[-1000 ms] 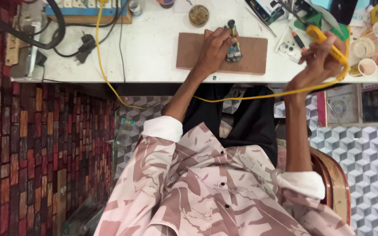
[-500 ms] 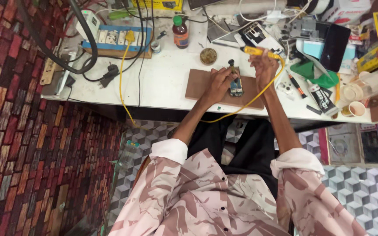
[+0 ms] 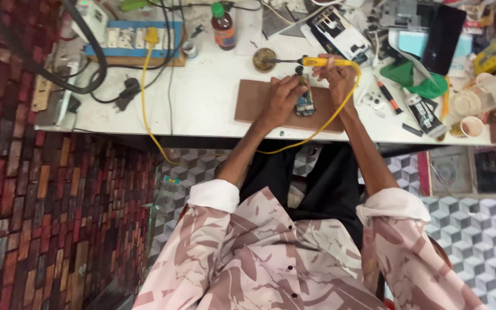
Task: The person uses a soldering iron and a small screwdriver to work on a circuit board placed on a wooden mat. They repeatedly apply the soldering iron to various points on the board while holding it steady with the screwdriver. The workspace is cluttered with tools and electronic components.
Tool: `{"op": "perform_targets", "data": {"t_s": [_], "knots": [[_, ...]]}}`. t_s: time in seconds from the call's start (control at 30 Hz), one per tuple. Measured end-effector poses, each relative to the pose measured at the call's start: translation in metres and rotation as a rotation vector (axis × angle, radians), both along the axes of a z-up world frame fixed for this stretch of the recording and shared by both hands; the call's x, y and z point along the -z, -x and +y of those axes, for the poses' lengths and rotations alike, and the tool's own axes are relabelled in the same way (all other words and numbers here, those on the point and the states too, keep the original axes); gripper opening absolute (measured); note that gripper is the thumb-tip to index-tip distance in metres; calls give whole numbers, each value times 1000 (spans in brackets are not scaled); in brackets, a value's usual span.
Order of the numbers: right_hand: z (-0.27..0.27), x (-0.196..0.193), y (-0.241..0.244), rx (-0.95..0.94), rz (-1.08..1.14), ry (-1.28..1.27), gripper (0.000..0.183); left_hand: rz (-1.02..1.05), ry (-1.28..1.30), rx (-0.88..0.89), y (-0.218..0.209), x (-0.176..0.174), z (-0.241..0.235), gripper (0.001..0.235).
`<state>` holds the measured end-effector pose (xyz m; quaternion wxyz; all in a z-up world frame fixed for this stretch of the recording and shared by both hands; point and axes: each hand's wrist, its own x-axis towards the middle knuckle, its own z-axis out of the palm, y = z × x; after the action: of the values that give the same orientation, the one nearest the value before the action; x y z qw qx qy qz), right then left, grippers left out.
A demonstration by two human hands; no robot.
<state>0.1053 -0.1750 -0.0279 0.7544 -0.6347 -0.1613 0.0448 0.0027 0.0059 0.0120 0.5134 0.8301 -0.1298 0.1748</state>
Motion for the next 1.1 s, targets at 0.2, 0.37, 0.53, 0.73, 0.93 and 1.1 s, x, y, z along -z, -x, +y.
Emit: {"op": "perform_targets", "data": {"t_s": [0.2, 0.37, 0.53, 0.73, 0.93, 1.1], "knots": [[0, -5, 1, -25, -20, 26, 41, 27, 13, 29, 2, -5, 2, 34], [-1, -7, 3, -45, -21, 29, 39, 0, 42, 50, 0, 0, 1, 35], [-1, -9, 4, -78, -51, 125, 37, 26, 8, 7, -3, 6, 0, 37], [-3, -11, 6, -70, -71, 156, 37, 64, 45, 46, 0, 0, 0, 39], [-2, -11, 6, -63, -62, 114, 36, 70, 59, 56, 1, -8, 1, 41], [-4, -14, 9, -71, -48, 162, 34, 116, 54, 21, -1, -4, 0, 42]]}}
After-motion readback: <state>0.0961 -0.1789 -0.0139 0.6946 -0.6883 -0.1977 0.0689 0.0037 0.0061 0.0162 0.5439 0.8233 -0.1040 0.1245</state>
